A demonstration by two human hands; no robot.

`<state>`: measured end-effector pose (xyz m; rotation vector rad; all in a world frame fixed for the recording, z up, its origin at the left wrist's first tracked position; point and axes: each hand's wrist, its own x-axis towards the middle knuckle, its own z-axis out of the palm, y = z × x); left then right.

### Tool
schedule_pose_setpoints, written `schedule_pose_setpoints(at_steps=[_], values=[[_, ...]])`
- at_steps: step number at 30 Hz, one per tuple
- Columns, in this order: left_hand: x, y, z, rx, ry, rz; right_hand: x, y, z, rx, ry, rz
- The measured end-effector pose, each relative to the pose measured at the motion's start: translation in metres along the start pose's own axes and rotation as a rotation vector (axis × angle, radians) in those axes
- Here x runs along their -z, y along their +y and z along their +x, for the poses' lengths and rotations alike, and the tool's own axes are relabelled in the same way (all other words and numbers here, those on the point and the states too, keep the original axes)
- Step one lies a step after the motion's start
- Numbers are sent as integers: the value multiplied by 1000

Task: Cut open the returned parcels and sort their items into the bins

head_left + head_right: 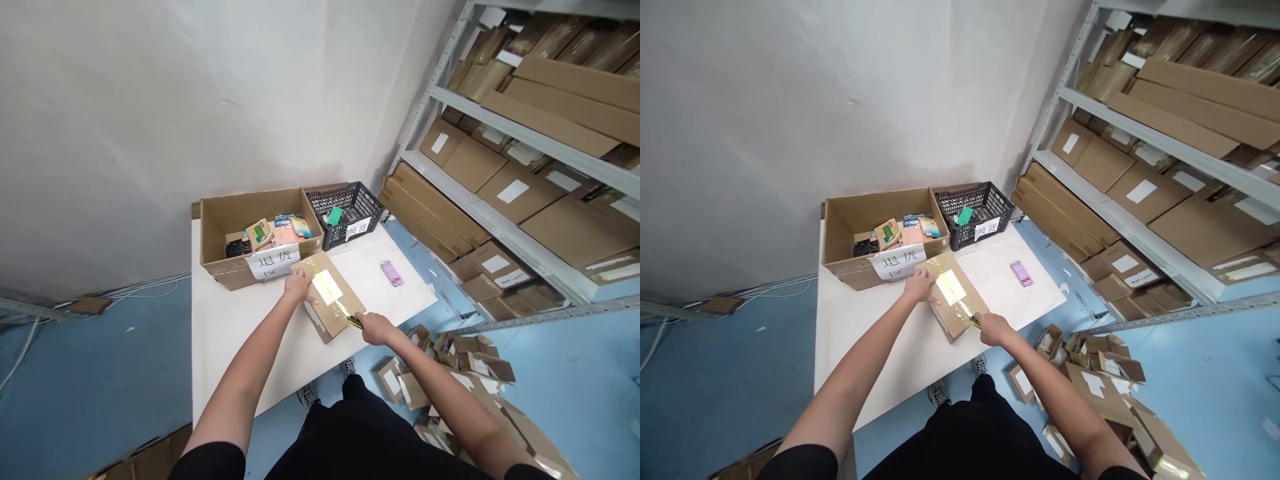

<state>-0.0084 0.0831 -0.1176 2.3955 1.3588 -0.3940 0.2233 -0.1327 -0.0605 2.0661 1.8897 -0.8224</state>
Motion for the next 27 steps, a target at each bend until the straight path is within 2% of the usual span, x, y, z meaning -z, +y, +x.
schedule_pose_setpoints(at_steps=[3,5,7,10,13,15,17,20,24,27], values=[[2,-5,2,-38,3,43,-12,35,-22,27,-1,67],[1,-13,-2,-84,12,40,-15,57,-24,19,94,164],[-3,-20,-8,-113,21,15,-20,69,-14,-67,248,288],[-8,-23,-18,-70,15,-12,-36,67,17,-193,351,428],[-8,-14,-26,3,-33,-32,-51,51,52,-175,317,485],[-6,-4,-32,78,-64,-47,-50,47,71,-145,296,520],[-4,8,-40,175,-88,-52,-39,52,90,-126,296,548],[-8,34,-56,314,-84,-32,-5,71,122,-138,300,550],[-37,92,-79,458,3,11,40,89,170,-98,361,504],[-58,130,-89,537,124,44,58,95,191,-20,380,578]])
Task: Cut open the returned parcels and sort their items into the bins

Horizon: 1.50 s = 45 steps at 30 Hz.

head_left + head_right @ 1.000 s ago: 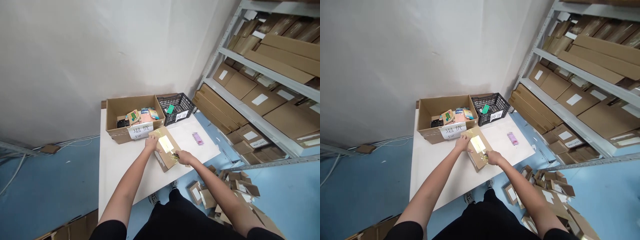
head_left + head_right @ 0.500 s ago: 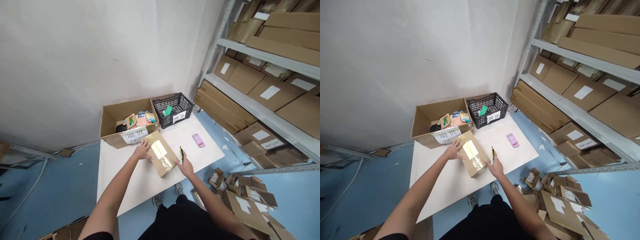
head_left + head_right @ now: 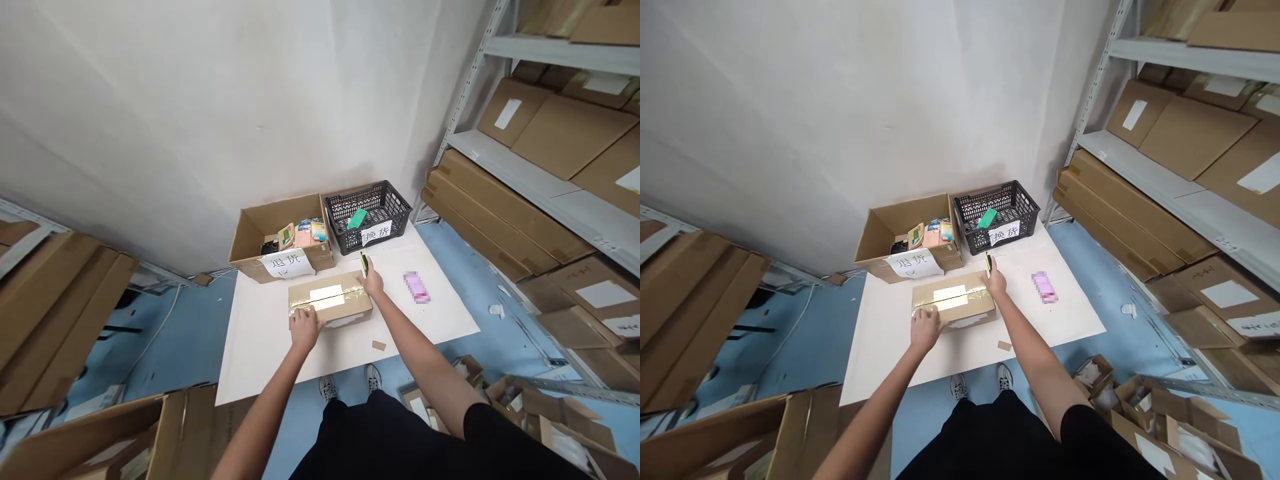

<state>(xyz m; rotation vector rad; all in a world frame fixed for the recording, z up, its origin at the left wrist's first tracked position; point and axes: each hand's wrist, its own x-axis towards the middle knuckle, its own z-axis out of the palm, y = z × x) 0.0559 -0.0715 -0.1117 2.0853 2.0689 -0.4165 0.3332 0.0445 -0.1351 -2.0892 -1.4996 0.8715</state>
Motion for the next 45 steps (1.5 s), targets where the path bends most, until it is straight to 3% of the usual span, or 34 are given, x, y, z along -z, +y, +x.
schedule_pose_setpoints(at_steps=[3,5,8,10,14,18,22,31,39,45], values=[[-2,12,-8,16,75,-39,10,12,0,-41,13,315],[4,15,-1,1,89,-77,19,27,-11,-67,-56,619],[8,20,15,-60,23,-119,33,50,-32,-65,-240,928],[5,24,23,-86,-72,-133,40,60,-42,-88,-317,945],[-7,25,31,-99,-155,-136,46,64,-45,-146,-293,627],[-5,23,32,-97,-178,-135,49,59,-39,-88,-354,322],[1,24,32,-99,-190,-126,51,56,-35,-64,-413,247],[-3,23,31,-93,-177,-148,51,55,-33,-13,-386,217],[-6,25,31,-79,-171,-173,55,16,-39,55,-303,-395],[-14,25,30,-73,-146,-185,58,5,-53,37,-339,-469]])
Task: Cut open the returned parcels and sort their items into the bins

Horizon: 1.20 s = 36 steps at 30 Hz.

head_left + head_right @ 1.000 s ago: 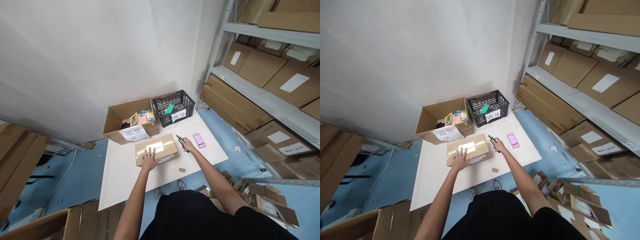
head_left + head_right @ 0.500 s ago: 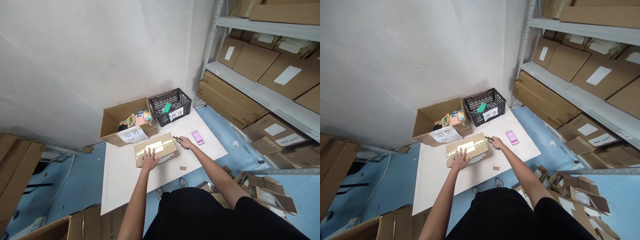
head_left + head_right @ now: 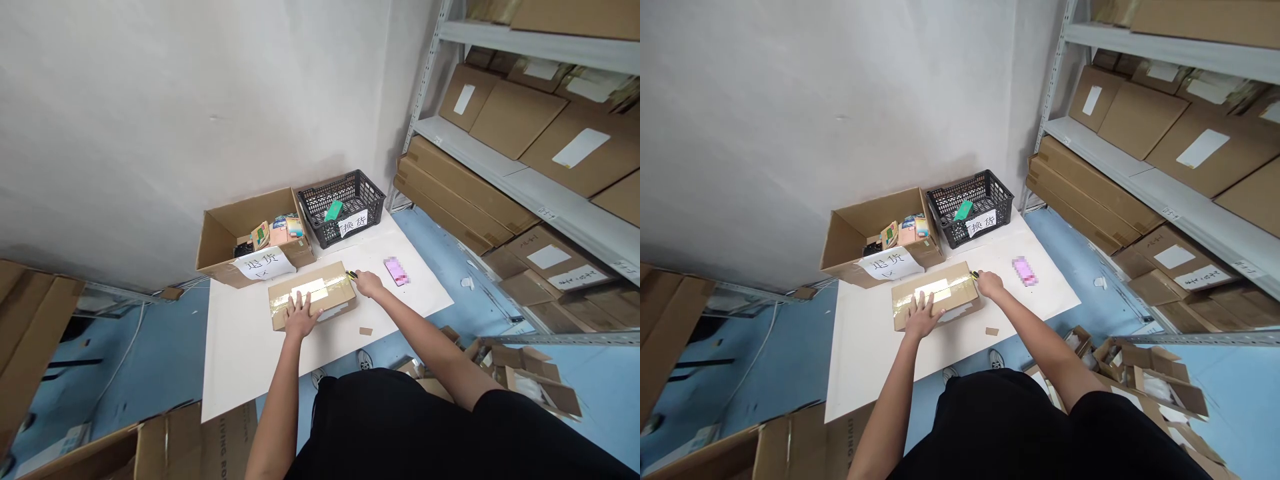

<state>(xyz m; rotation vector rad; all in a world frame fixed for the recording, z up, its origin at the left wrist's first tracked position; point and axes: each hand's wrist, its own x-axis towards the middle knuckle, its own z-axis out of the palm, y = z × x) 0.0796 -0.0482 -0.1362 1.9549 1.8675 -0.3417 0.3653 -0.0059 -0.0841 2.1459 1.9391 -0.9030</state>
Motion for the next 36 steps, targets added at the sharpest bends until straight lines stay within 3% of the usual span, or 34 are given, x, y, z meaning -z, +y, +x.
schedule_pose_setpoints(at_steps=[12,27,33,36], values=[[4,1,-4,-12,-28,62,-5,9,-26,-17,-36,46],[5,1,-8,-22,-29,89,-30,7,-50,-60,36,69],[8,1,-11,-34,-15,97,-31,15,-57,-73,-28,159],[11,0,-11,-39,-13,101,-41,23,-63,-89,80,193]])
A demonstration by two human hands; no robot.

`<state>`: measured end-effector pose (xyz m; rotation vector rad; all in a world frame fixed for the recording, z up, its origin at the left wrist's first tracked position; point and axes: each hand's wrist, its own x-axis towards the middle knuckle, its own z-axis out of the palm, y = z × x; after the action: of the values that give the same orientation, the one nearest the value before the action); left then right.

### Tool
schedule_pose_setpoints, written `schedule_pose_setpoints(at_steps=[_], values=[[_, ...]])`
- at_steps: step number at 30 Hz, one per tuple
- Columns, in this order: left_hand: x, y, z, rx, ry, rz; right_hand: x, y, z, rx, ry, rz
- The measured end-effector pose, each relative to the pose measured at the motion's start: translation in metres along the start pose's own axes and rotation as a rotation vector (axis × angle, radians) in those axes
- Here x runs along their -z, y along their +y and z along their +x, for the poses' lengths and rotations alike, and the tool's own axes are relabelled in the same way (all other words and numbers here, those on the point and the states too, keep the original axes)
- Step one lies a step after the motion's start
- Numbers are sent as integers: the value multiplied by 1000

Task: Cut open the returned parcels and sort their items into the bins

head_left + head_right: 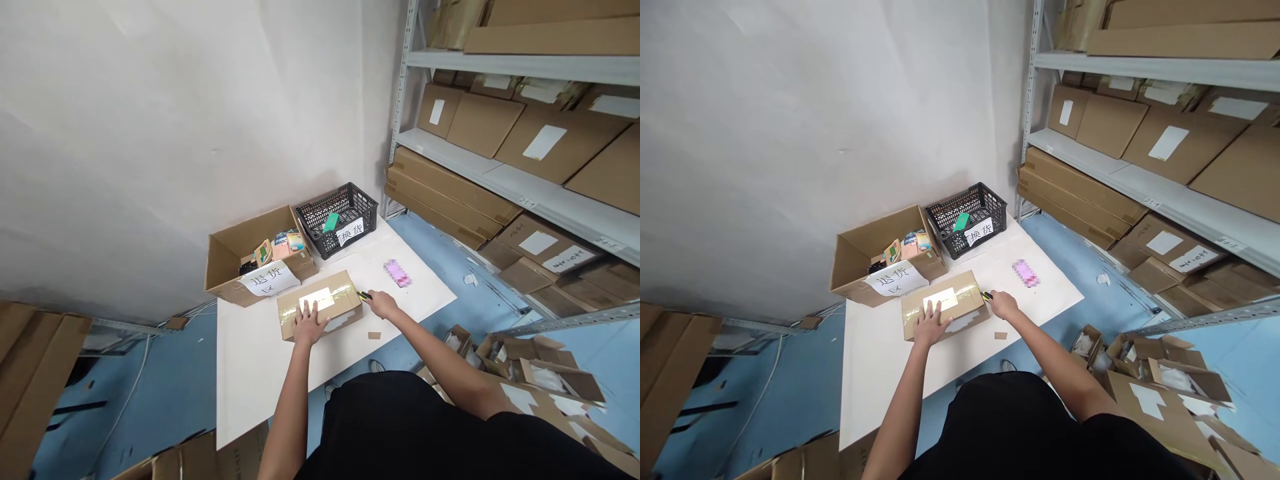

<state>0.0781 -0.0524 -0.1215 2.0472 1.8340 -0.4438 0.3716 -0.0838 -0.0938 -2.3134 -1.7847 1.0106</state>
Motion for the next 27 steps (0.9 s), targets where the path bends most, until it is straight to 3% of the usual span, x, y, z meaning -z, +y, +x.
schedule_pose_setpoints(at_steps=[3,5,7,9,13,16,19,21,24,27], values=[[10,-3,9,-41,35,-17,-21,1,-7,-88,213,86],[22,-9,22,-70,109,-38,-40,-7,-9,-124,275,145],[36,-20,39,-76,176,-35,-58,-20,-8,-106,283,179],[49,-35,55,-74,170,-3,-70,-33,-2,-105,253,200],[58,-62,68,-92,94,28,-65,-48,27,-160,160,237],[44,-64,53,25,149,23,-46,-58,62,-167,180,230],[11,-46,21,135,171,-3,-23,-80,102,-202,218,177],[-15,-25,-4,35,166,-51,-9,-99,126,-203,238,142],[-45,7,-33,-181,154,-103,10,-121,148,-80,248,56],[-43,27,-35,-253,210,-82,25,-118,143,4,263,20]])
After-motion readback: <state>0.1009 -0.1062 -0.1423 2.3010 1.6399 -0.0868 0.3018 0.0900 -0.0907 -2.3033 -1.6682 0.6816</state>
